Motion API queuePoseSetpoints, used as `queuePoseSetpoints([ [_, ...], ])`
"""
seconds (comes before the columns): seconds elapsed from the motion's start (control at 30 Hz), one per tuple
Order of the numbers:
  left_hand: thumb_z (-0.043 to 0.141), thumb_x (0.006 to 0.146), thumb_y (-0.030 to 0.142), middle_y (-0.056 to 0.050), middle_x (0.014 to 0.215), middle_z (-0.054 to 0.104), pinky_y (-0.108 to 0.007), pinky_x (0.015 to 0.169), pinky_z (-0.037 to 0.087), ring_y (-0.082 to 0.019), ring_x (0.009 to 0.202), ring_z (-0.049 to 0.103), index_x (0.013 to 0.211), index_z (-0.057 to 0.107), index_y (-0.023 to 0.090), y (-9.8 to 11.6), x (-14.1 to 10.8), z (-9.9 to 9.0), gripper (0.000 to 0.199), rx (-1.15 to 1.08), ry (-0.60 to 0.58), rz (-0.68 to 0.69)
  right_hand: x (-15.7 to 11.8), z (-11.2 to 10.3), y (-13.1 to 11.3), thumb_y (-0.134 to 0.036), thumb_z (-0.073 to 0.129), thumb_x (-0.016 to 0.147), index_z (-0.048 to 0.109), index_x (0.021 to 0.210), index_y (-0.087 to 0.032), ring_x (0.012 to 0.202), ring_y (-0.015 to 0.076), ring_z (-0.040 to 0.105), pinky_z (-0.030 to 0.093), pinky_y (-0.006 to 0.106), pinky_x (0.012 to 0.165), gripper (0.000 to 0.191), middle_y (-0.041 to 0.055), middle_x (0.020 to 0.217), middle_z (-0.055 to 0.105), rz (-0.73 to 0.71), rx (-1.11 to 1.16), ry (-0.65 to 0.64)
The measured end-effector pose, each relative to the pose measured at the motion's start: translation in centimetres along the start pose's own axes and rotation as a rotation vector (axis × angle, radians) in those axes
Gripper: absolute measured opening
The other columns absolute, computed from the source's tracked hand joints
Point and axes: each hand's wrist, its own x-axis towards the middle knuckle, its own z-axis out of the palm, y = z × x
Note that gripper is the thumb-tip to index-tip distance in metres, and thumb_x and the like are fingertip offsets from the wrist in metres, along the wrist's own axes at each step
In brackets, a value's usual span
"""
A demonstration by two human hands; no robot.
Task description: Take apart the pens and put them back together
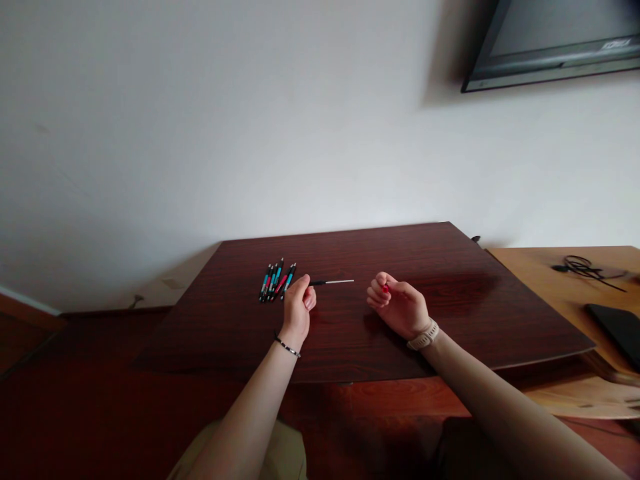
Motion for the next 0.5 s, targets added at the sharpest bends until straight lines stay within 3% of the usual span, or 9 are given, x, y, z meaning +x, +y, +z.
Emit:
queuePoseSetpoints([
  [0.33, 0.072, 0.094, 0.051, 0.006, 0.058, 0.035, -0.026, 0.051, 0.027, -0.008, 0.052, 0.033, 0.064, 0.04, 0.02, 0.23, -0.23, 0.17, 0.054, -0.072, -0.075, -0.027, -0.25, 0.64, -0.26, -0.034, 0.069, 0.082, 0.063, 0.079, -0.026, 0.061, 0.0172, 0.026, 0.034, 0.033, 0.058, 0.01, -0.0024, 0.066, 0.03, 0.021, 0.067, -0.028],
  [0.4, 0.07, 0.096, 0.051, 0.005, 0.06, 0.039, -0.026, 0.053, 0.028, -0.009, 0.053, 0.035, 0.067, 0.043, 0.021, 0.15, -0.14, 0.05, 0.05, 0.0, -0.084, -0.018, -0.18, 0.46, -0.2, -0.032, 0.069, 0.083, 0.065, 0.081, -0.026, 0.062, 0.0173, 0.029, 0.036, 0.032, 0.058, 0.008, -0.0017, 0.067, 0.032, 0.015, 0.073, -0.005],
  [0.5, 0.065, 0.1, 0.051, 0.004, 0.063, 0.048, -0.027, 0.055, 0.031, -0.011, 0.057, 0.043, 0.074, 0.055, 0.02, 0.0, -0.01, -0.38, 0.041, 0.279, -0.094, 0.012, 0.22, -0.26, 0.05, -0.031, 0.072, 0.086, 0.068, 0.086, -0.026, 0.064, 0.0169, 0.034, 0.038, 0.03, 0.058, 0.006, -0.0011, 0.069, 0.038, -0.007, 0.092, 0.061],
])
